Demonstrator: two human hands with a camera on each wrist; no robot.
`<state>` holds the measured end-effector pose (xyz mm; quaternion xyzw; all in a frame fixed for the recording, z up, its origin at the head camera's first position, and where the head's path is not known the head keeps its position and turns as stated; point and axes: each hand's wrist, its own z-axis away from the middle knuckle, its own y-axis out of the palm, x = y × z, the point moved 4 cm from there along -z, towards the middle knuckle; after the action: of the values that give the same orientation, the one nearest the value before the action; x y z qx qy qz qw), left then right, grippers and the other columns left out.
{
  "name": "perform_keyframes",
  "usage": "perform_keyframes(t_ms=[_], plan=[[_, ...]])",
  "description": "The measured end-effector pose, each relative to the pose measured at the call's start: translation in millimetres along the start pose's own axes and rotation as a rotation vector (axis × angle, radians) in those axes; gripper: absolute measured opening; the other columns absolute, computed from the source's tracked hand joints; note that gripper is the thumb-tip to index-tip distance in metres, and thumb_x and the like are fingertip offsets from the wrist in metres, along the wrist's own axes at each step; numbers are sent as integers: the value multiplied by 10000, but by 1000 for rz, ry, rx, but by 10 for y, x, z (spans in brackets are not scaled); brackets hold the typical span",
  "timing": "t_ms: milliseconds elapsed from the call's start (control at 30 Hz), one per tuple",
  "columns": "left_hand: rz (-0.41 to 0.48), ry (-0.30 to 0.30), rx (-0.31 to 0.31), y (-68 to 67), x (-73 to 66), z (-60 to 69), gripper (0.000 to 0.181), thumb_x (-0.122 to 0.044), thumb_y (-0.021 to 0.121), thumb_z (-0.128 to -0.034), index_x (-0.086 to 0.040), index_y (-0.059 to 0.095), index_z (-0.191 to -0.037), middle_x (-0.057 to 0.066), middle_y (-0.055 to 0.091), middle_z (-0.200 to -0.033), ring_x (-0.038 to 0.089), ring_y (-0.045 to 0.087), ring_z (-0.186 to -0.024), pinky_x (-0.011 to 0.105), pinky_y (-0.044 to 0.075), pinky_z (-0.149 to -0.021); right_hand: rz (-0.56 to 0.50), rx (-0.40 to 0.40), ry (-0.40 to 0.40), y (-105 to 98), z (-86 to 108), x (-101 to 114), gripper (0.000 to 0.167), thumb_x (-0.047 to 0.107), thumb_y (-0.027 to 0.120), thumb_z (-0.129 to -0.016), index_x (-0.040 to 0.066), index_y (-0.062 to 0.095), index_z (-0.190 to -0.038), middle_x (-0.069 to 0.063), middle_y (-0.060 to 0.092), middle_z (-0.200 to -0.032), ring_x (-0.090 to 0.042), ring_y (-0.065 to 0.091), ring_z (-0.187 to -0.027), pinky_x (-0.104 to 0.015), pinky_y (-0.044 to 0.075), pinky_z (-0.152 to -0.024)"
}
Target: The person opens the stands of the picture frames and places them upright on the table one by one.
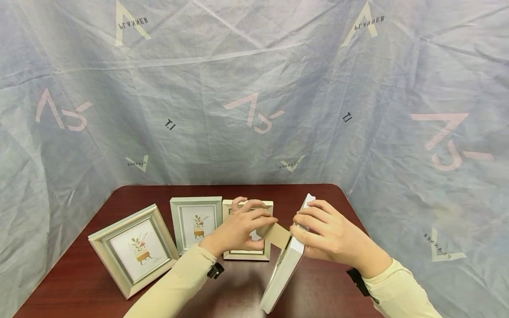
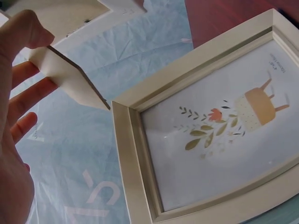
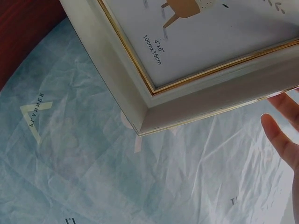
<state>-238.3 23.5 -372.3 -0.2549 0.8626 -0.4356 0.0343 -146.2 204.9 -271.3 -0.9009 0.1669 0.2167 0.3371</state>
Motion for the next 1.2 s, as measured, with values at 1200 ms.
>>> perform_keyframes(t_ms=[1200], plan=[[-2,-37,-26,14,-6,41,595,-308,767,-727,-199,640,-1298,-74,629,-1239,171,441,-1229,508,283,-965,64,-40,2,-30,-23,-33,232,117,546,-993,-19,658,-841,-137,675,-820,-276,639,-709,-458,451,-729]])
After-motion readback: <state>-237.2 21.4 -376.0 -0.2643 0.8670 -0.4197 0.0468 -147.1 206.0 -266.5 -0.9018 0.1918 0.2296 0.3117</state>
